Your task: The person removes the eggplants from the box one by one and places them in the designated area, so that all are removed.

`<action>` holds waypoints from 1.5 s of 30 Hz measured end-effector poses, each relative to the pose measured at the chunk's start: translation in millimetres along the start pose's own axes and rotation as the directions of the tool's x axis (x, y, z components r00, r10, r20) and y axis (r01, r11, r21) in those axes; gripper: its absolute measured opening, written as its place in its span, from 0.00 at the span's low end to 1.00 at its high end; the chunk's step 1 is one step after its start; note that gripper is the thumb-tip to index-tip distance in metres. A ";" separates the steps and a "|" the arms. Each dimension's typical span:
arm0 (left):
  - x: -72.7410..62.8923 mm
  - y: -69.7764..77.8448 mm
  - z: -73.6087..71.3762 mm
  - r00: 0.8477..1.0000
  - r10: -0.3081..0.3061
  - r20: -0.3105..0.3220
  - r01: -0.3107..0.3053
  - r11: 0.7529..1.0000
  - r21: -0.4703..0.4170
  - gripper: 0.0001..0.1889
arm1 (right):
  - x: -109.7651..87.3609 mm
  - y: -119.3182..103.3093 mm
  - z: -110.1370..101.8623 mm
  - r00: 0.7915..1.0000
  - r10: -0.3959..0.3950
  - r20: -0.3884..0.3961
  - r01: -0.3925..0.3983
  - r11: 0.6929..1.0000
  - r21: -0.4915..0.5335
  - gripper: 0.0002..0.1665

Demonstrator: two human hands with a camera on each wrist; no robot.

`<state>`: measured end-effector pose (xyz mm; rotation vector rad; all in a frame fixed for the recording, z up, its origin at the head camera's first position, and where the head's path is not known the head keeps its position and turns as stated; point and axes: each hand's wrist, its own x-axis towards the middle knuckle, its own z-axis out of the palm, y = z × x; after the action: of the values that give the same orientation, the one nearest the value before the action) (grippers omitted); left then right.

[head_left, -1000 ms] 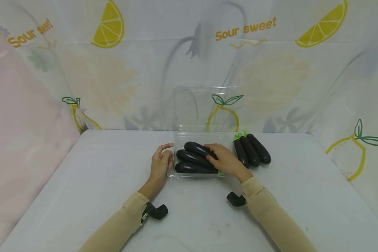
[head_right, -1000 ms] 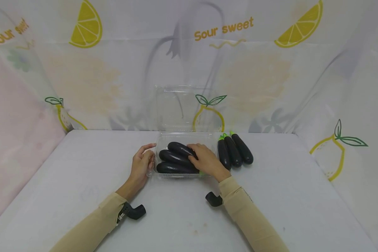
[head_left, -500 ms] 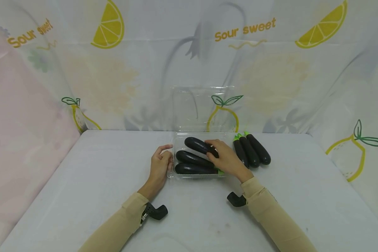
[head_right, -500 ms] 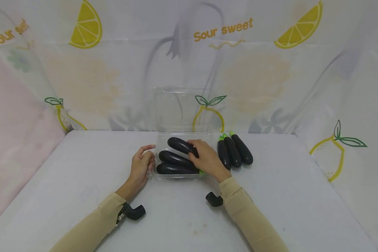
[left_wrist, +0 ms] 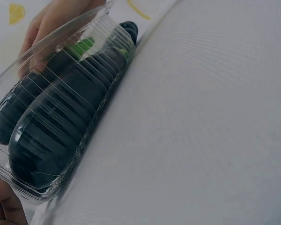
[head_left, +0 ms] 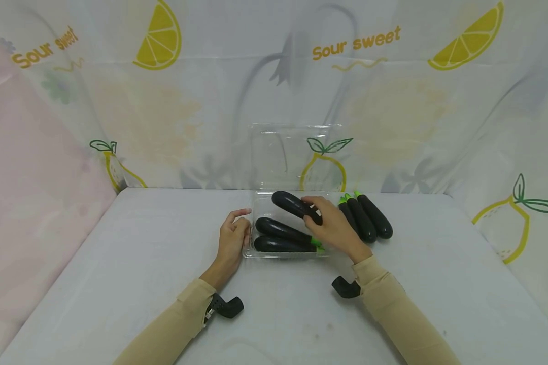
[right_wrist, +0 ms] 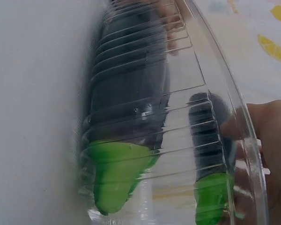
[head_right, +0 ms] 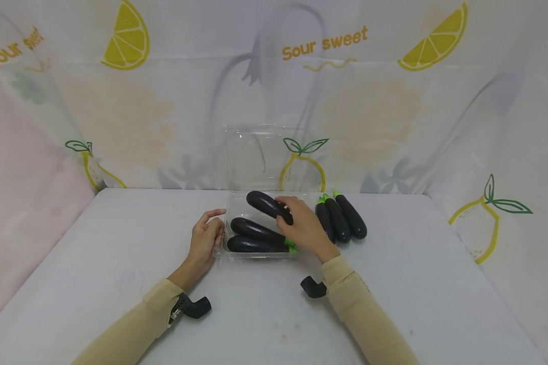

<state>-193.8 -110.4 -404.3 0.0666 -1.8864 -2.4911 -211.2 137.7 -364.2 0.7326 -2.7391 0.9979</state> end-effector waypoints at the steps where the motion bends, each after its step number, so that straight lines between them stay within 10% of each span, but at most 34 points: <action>1: -1.6 2.3 1.0 1.000 0.001 0.002 -0.001 1.000 0.007 0.18 | 0.1 0.0 -1.1 1.000 0.000 -0.004 0.000 1.000 0.005 0.27; 45: -3.6 2.2 1.7 1.000 0.014 -0.022 -0.014 1.000 -0.018 0.18 | -3.3 21.7 -43.4 0.987 0.103 -0.124 -0.091 0.991 0.099 0.28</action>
<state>-190.3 -109.2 -401.7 0.0804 -1.8489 -2.4879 -220.5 181.0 -343.9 0.5307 -2.6541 1.1571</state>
